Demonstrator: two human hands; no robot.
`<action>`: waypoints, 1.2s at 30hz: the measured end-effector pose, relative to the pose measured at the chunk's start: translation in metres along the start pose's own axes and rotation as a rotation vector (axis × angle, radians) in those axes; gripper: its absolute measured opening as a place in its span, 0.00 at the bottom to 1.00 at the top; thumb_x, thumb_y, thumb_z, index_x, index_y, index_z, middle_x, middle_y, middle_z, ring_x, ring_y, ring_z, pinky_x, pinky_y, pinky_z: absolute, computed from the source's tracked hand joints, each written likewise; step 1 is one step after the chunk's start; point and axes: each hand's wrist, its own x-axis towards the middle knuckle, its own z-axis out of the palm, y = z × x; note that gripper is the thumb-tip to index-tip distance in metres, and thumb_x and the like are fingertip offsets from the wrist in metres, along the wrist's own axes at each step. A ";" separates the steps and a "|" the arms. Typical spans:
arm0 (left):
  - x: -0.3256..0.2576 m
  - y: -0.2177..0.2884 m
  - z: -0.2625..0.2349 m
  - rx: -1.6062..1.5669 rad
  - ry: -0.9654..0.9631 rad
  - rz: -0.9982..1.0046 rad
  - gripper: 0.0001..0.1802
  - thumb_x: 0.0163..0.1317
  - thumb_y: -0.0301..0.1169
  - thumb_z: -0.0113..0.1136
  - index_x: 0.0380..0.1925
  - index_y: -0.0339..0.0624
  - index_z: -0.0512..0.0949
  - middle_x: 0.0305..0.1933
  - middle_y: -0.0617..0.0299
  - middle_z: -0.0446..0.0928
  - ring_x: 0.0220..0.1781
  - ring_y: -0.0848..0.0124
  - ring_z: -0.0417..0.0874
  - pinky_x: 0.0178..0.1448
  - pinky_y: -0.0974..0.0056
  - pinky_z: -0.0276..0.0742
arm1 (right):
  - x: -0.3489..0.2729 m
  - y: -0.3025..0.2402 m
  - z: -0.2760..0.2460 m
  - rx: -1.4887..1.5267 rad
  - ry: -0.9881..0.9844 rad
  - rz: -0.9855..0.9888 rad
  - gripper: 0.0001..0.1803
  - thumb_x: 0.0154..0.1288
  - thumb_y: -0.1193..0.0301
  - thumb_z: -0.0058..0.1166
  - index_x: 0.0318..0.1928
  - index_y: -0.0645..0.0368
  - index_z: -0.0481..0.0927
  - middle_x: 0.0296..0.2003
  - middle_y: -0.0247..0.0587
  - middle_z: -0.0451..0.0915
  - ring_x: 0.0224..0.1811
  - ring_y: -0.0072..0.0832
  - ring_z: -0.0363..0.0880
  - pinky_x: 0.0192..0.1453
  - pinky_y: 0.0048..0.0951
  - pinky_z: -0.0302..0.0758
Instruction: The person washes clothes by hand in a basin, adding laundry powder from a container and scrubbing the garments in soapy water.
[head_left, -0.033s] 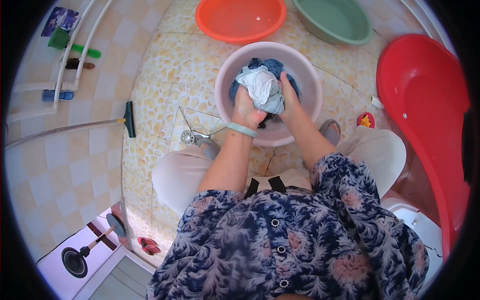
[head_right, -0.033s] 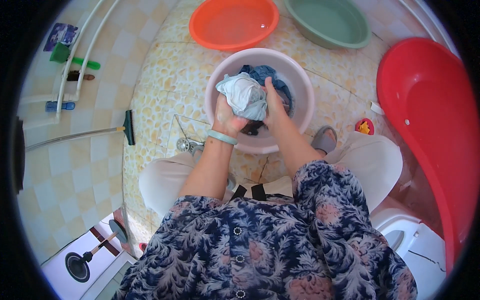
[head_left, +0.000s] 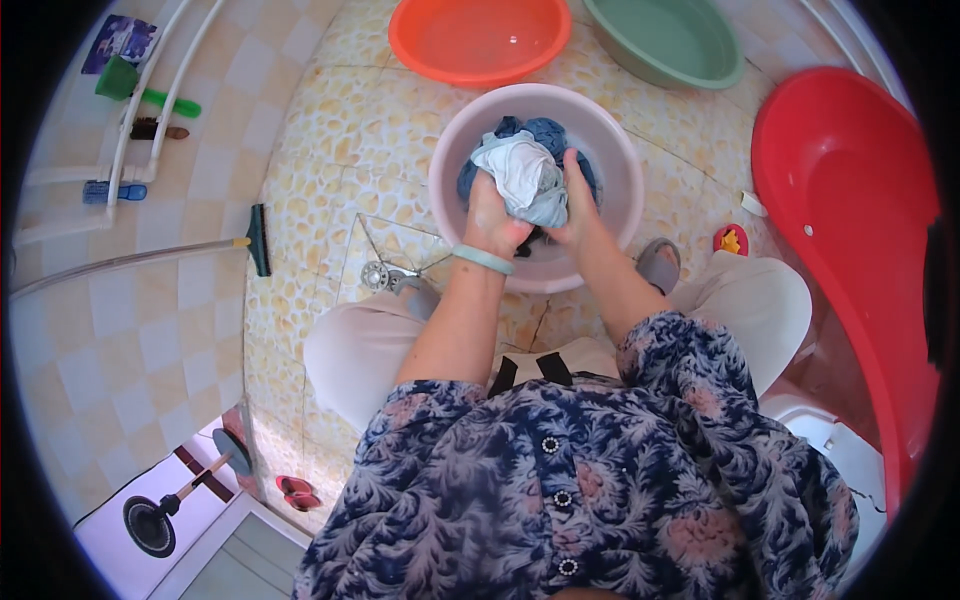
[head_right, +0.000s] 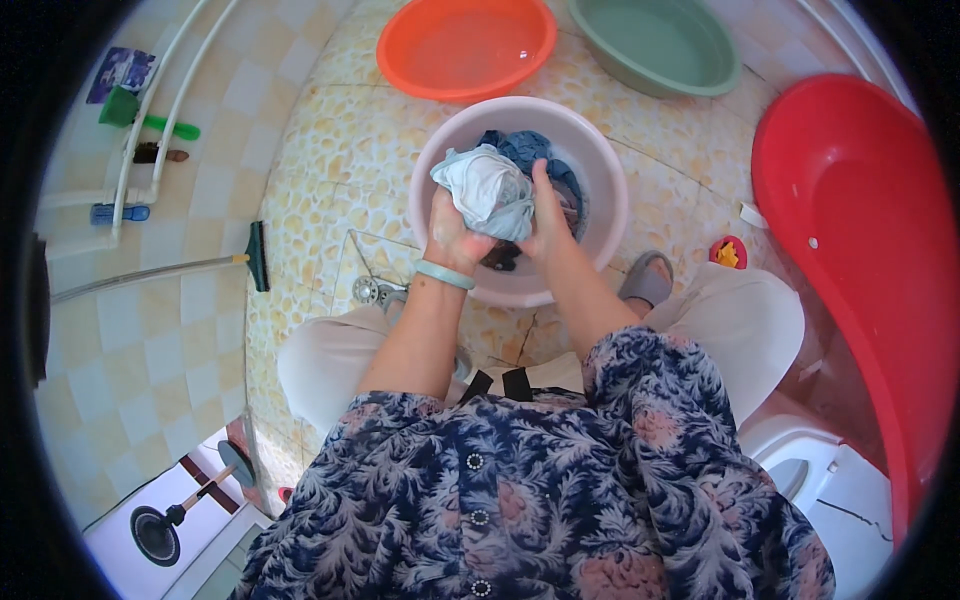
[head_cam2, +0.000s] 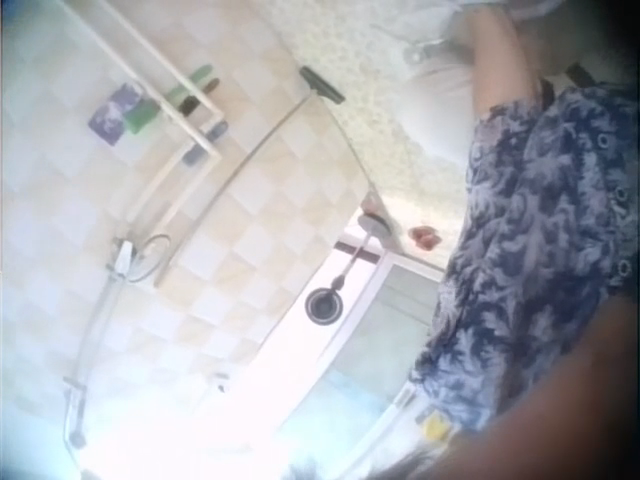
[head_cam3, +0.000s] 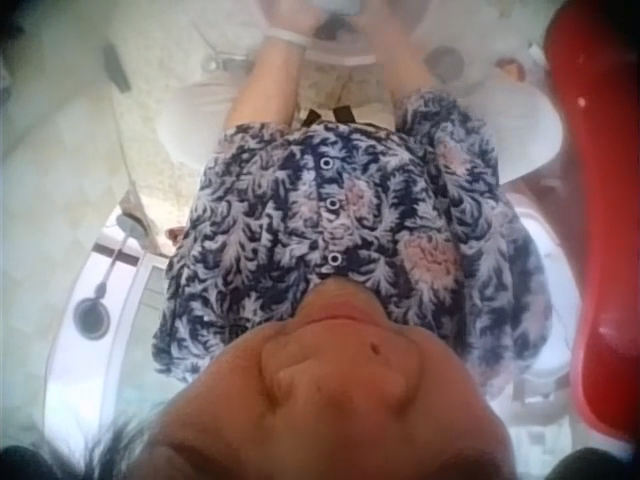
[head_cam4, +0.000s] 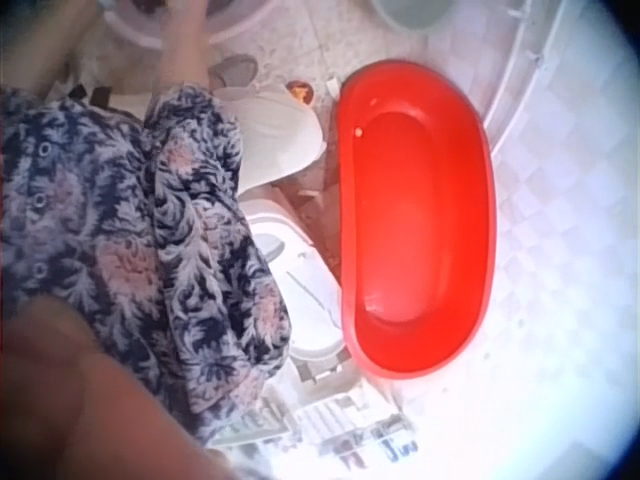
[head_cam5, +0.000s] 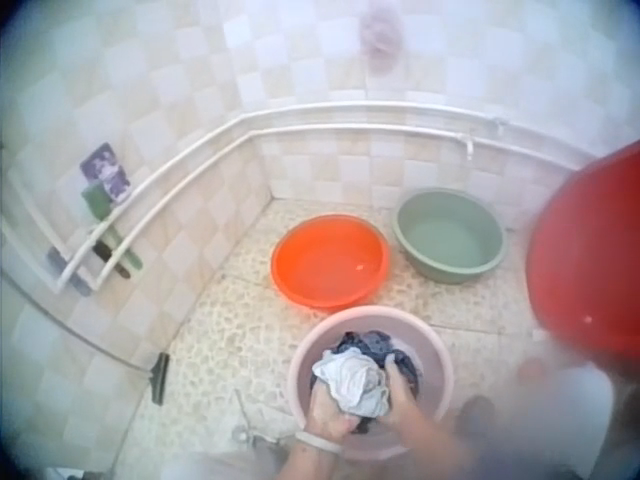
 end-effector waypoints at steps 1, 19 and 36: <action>-0.002 0.003 0.001 -0.011 -0.005 0.010 0.21 0.66 0.46 0.38 0.41 0.41 0.73 0.42 0.57 0.76 0.43 0.61 0.77 0.50 0.56 0.74 | -0.017 0.004 0.014 0.168 -0.129 0.010 0.29 0.64 0.48 0.40 0.49 0.60 0.71 0.42 0.38 0.78 0.42 0.36 0.77 0.49 0.36 0.73; 0.007 0.027 -0.091 0.793 -0.060 0.404 0.12 0.65 0.35 0.42 0.41 0.41 0.71 0.34 0.60 0.73 0.36 0.66 0.77 0.41 0.61 0.78 | -0.063 0.026 0.050 -1.141 -0.296 -1.076 0.10 0.60 0.67 0.51 0.33 0.63 0.73 0.26 0.46 0.75 0.30 0.28 0.75 0.37 0.30 0.70; -0.006 0.006 -0.004 0.378 0.451 0.215 0.15 0.65 0.41 0.44 0.34 0.40 0.73 0.31 0.62 0.76 0.33 0.68 0.78 0.37 0.64 0.75 | -0.031 0.030 0.054 -1.394 -0.047 -1.067 0.12 0.59 0.63 0.51 0.31 0.60 0.71 0.24 0.53 0.75 0.29 0.47 0.75 0.35 0.38 0.71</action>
